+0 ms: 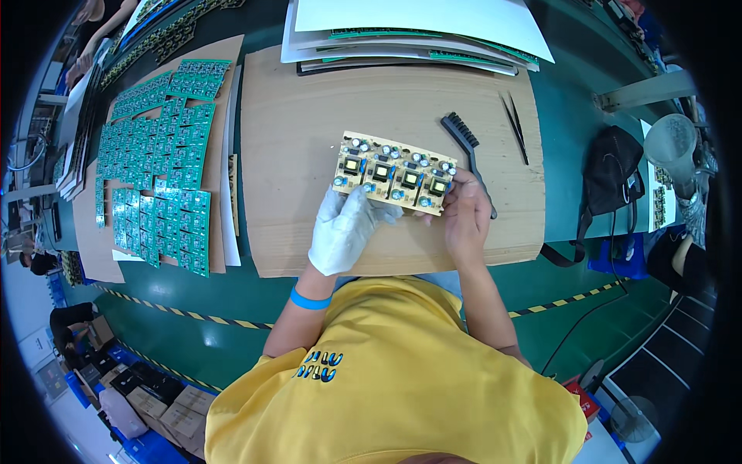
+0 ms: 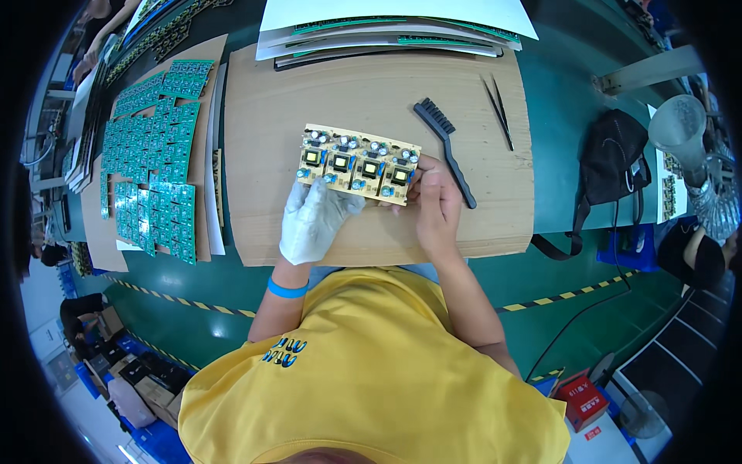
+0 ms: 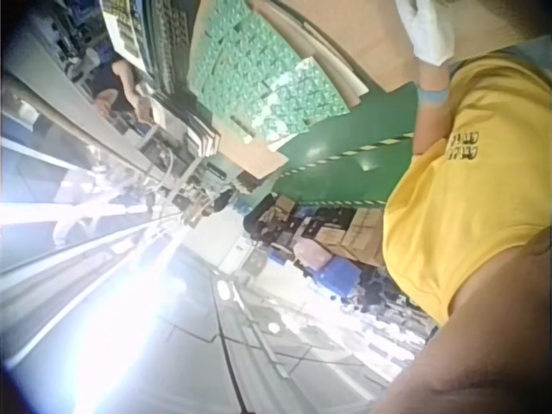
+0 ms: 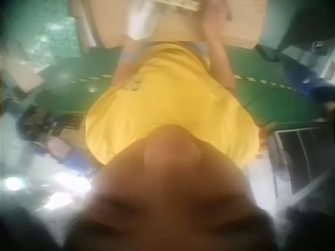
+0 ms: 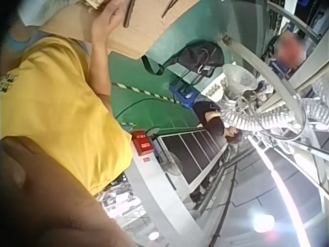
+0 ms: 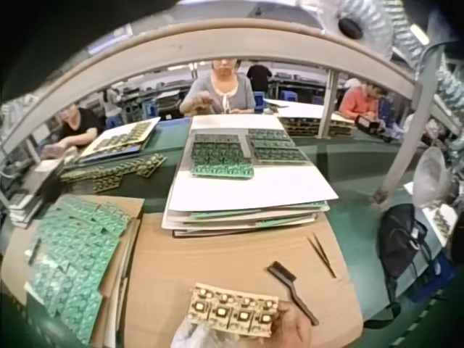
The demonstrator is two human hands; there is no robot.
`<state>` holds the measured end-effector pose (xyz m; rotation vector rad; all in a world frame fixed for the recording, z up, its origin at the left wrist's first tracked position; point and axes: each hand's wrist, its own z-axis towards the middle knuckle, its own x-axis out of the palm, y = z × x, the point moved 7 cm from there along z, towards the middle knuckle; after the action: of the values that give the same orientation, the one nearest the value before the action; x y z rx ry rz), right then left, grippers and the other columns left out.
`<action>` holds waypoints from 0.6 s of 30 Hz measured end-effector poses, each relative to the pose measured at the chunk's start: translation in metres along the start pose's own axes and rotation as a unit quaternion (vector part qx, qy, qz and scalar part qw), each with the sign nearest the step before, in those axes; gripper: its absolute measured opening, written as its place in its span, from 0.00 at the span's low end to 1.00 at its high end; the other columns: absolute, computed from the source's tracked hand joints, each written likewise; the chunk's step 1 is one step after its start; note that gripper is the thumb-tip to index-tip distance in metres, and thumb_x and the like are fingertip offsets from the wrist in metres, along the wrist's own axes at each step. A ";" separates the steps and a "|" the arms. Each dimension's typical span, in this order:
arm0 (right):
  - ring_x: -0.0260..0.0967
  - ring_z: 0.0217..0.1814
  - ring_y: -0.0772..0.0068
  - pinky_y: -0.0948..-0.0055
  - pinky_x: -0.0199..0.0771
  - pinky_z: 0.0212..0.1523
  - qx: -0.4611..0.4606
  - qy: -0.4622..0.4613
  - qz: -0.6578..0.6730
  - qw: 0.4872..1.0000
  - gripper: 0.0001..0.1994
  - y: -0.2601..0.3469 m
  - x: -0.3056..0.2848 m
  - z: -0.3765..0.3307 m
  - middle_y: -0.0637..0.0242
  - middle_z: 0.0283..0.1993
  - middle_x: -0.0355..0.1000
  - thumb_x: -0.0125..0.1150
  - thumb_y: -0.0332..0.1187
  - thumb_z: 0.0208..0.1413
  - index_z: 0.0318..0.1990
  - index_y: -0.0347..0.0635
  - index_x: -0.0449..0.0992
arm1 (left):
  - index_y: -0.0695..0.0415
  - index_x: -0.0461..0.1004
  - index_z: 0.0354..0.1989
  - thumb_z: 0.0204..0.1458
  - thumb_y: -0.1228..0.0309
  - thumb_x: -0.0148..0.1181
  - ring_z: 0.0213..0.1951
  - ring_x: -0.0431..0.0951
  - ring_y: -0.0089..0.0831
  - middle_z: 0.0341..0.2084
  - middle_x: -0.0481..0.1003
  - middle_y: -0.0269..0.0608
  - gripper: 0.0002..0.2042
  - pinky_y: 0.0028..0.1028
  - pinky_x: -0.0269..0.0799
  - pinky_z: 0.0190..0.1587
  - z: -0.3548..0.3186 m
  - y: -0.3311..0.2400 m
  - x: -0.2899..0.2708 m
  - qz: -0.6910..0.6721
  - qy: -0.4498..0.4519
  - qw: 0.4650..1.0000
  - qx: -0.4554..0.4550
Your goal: Cleaning and inspecting printed circuit boards using a small brush at a manual assembly station.
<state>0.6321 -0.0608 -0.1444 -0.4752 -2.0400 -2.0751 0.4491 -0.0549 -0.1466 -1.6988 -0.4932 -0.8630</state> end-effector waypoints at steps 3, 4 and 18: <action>0.76 0.31 0.67 0.72 0.76 0.29 -0.009 0.009 0.007 1.000 0.25 0.005 0.004 0.001 0.53 0.41 0.77 0.36 0.47 0.78 0.58 0.29 0.68 | 0.58 0.65 0.65 0.72 0.68 0.49 0.47 0.81 0.39 0.52 0.78 0.48 0.16 0.39 0.78 0.47 -0.001 0.003 -0.003 -0.001 -0.016 1.000 -0.003; 0.76 0.31 0.67 0.71 0.76 0.30 -0.008 0.011 0.003 1.000 0.26 0.005 0.004 0.001 0.52 0.41 0.77 0.36 0.47 0.78 0.58 0.29 0.68 | 0.58 0.65 0.65 0.72 0.68 0.49 0.47 0.81 0.39 0.52 0.78 0.48 0.16 0.39 0.78 0.47 -0.001 0.002 -0.002 -0.001 -0.015 1.000 -0.002; 0.78 0.33 0.66 0.69 0.78 0.31 0.101 0.009 0.167 0.981 0.32 -0.021 -0.022 0.002 0.54 0.42 0.77 0.28 0.54 0.77 0.57 0.30 0.69 | 0.60 0.63 0.68 0.68 0.68 0.54 0.50 0.80 0.36 0.54 0.77 0.44 0.22 0.38 0.77 0.52 -0.009 -0.002 0.000 0.002 -0.047 0.999 0.008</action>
<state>0.6450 -0.0596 -0.1721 -0.7050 -1.9728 -1.6538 0.4448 -0.0632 -0.1445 -1.7308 -0.5583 -0.7759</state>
